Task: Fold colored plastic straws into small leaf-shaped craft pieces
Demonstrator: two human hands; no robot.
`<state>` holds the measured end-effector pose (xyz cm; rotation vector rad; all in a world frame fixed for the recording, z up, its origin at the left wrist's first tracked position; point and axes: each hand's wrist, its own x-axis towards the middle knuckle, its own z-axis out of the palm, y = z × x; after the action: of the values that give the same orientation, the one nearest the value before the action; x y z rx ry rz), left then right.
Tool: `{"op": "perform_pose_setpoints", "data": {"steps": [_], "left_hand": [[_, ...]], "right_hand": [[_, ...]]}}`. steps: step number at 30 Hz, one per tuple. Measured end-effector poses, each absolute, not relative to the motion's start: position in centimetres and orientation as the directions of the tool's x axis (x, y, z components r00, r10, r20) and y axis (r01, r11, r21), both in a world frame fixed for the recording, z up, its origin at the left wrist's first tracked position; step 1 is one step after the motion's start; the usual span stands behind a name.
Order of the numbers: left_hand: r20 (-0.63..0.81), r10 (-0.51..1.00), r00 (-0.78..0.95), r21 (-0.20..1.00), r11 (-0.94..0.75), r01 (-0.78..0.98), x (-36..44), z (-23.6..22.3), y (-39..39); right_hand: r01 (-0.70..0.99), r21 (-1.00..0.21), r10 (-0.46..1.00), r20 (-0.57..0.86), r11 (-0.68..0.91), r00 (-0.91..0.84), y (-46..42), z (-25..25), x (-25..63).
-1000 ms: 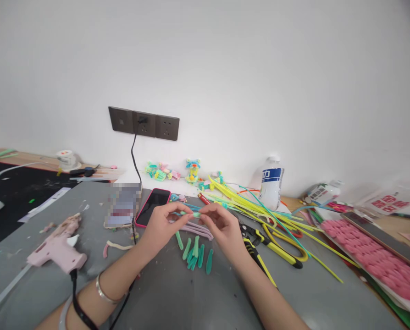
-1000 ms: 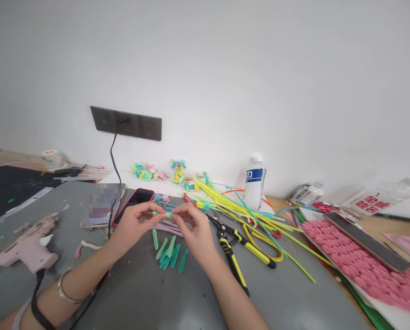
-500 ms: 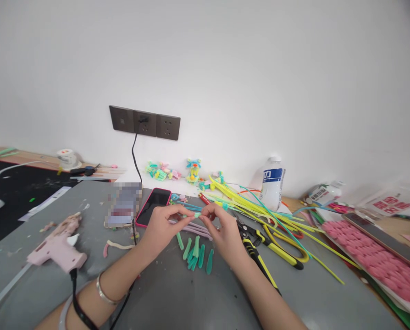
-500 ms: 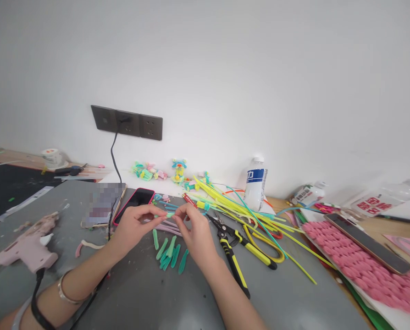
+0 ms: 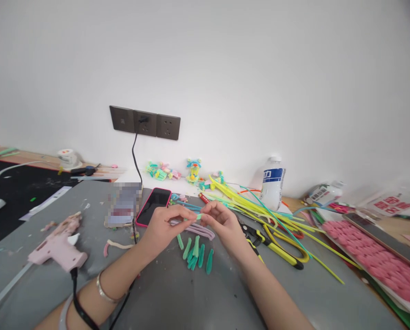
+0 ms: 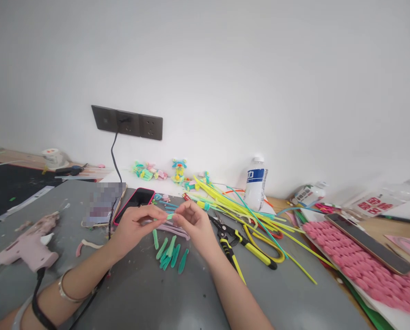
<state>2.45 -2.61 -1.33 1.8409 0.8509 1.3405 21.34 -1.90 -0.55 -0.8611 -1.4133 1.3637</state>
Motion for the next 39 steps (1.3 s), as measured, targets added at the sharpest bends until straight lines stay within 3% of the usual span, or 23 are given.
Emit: {"op": "perform_pose_setpoints", "data": {"steps": [4, 10, 17, 27, 32, 36, 39], "left_hand": [[0.46, 0.852, 0.251, 0.856, -0.501, 0.131, 2.5, -1.3, -2.6], [0.353, 0.917, 0.186, 0.903, -0.386, 0.191, 2.6, -0.5, -2.7], [0.18, 0.974, 0.135, 0.983, -0.173, -0.061, 2.7, -0.5, -2.3], [0.114, 0.977, 0.178, 0.978, -0.079, -0.192, 2.8, -0.2, -2.4], [0.133, 0.974, 0.184, 0.99, -0.124, -0.062, 2.2, -0.5, -1.7], [0.065, 0.951, 0.303, 0.974, -0.127, 0.188, 2.2, -1.3, -1.8], [0.005, 0.937, 0.348, 0.938, -0.125, 0.322, 2.3, -1.8, -2.0]], "right_hand": [[-0.048, -0.995, 0.937, 0.1, 0.089, -0.334, -2.0, -0.6, 21.4], [0.075, -0.975, 0.951, 0.186, 0.21, -0.246, -2.0, -0.5, 21.3], [0.07, -0.989, 0.896, 0.085, 0.128, -0.436, -2.5, 0.0, 21.1], [0.038, -0.985, 0.885, 0.137, 0.171, -0.445, -2.9, 0.3, 21.0], [0.095, -0.957, 0.924, 0.235, 0.274, -0.301, -1.9, -0.6, 21.7], [0.438, -0.804, 0.915, 0.372, 0.403, -0.16, -0.6, -1.9, 22.9], [0.589, -0.668, 0.887, 0.401, 0.454, -0.229, -0.2, -2.4, 23.3]]}}
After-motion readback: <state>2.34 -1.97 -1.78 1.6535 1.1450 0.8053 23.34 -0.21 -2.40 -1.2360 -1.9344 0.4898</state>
